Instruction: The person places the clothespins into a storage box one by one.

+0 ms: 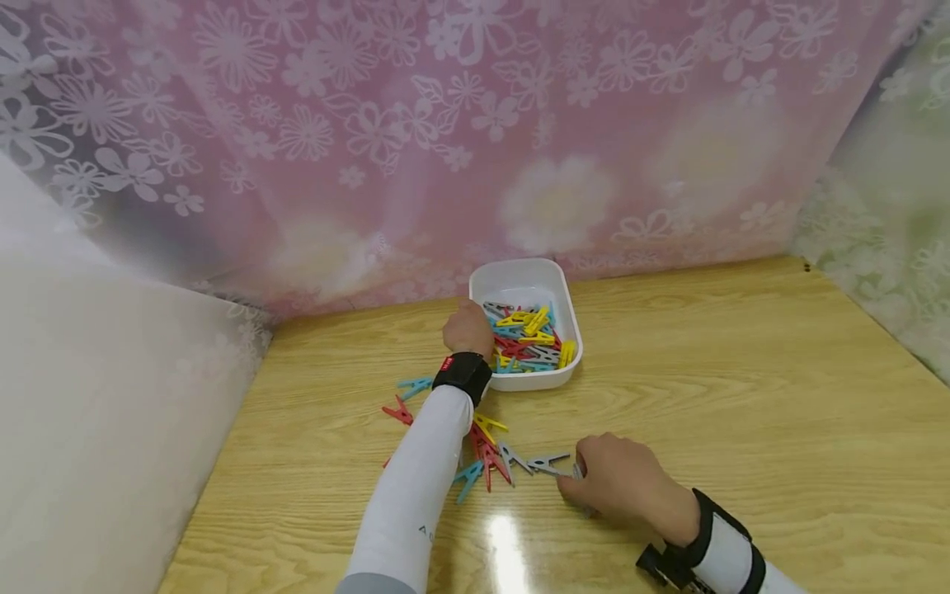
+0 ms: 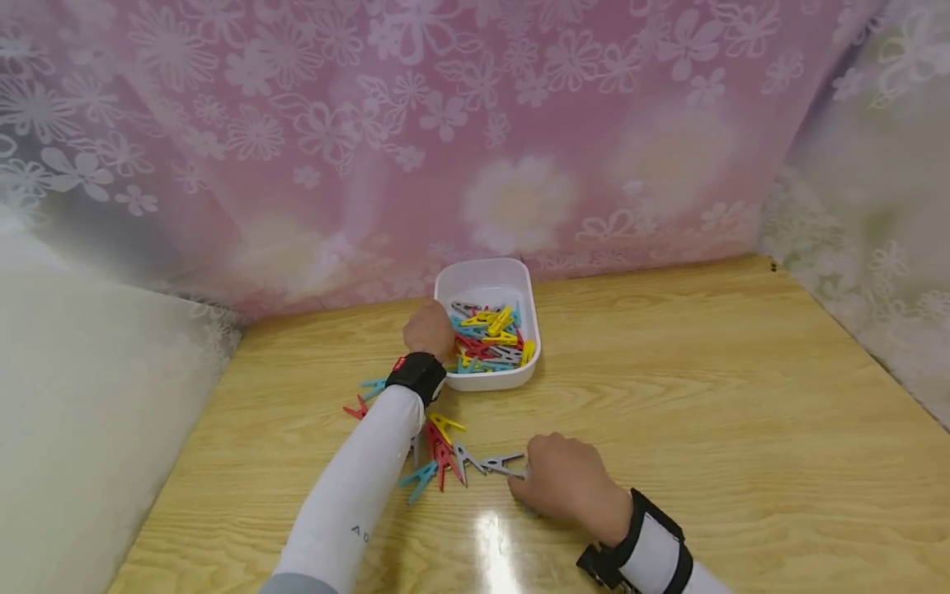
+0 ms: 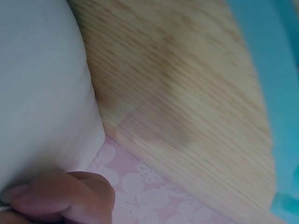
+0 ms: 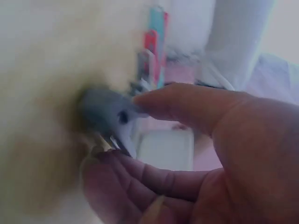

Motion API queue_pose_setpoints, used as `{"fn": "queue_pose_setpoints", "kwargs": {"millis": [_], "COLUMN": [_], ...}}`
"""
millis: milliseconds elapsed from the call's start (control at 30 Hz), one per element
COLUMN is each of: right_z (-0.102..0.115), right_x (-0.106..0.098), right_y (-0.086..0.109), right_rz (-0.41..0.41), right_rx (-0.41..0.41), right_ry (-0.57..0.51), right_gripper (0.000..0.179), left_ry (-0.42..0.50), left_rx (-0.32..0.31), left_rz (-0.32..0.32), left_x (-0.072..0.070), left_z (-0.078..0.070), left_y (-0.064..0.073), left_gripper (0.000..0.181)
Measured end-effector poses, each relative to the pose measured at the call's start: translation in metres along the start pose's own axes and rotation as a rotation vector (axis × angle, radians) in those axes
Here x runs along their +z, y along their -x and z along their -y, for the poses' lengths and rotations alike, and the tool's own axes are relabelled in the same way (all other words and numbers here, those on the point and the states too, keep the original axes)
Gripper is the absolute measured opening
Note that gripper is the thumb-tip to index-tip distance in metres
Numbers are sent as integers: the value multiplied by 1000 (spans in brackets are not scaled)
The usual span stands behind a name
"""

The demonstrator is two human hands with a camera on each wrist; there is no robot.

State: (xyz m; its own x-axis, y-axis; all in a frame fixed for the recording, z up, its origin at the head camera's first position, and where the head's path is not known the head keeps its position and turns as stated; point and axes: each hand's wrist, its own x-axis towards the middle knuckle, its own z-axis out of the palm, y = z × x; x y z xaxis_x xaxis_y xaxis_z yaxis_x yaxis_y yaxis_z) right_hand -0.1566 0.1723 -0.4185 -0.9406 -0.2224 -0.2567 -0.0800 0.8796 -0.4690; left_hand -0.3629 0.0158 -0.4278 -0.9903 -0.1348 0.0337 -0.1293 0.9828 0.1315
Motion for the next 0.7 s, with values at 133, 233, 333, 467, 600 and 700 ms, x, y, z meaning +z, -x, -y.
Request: {"fn": "queue_pose_setpoints", "kwargs": {"millis": [133,233,333,467,600,700], "right_z": [0,4,10,14,9,5], "right_x": [-32,-65,-92,-106,-100,-92], "right_y": [-14,-33,-58,-94,-111,-111], "right_rz": [-73,-146,-184,-169,-133,-149], "right_rx": [-39,-72,-106,-143,-151,-164], "right_ry": [-4,39,75,103,107,72], "right_gripper": [32,31,33,40,49,44], "left_ry": [3,0,-11,0,14,16], "left_rx": [-2,-2,5,10,-2,-8], "left_rz": [5,5,-3,-7,0,-2], "left_x": [1,3,4,2,1,1], "left_z": [0,0,0,-1,0,3], "left_y": [0,0,0,1,-1,-4], "left_gripper": [29,28,29,28,27,28]}}
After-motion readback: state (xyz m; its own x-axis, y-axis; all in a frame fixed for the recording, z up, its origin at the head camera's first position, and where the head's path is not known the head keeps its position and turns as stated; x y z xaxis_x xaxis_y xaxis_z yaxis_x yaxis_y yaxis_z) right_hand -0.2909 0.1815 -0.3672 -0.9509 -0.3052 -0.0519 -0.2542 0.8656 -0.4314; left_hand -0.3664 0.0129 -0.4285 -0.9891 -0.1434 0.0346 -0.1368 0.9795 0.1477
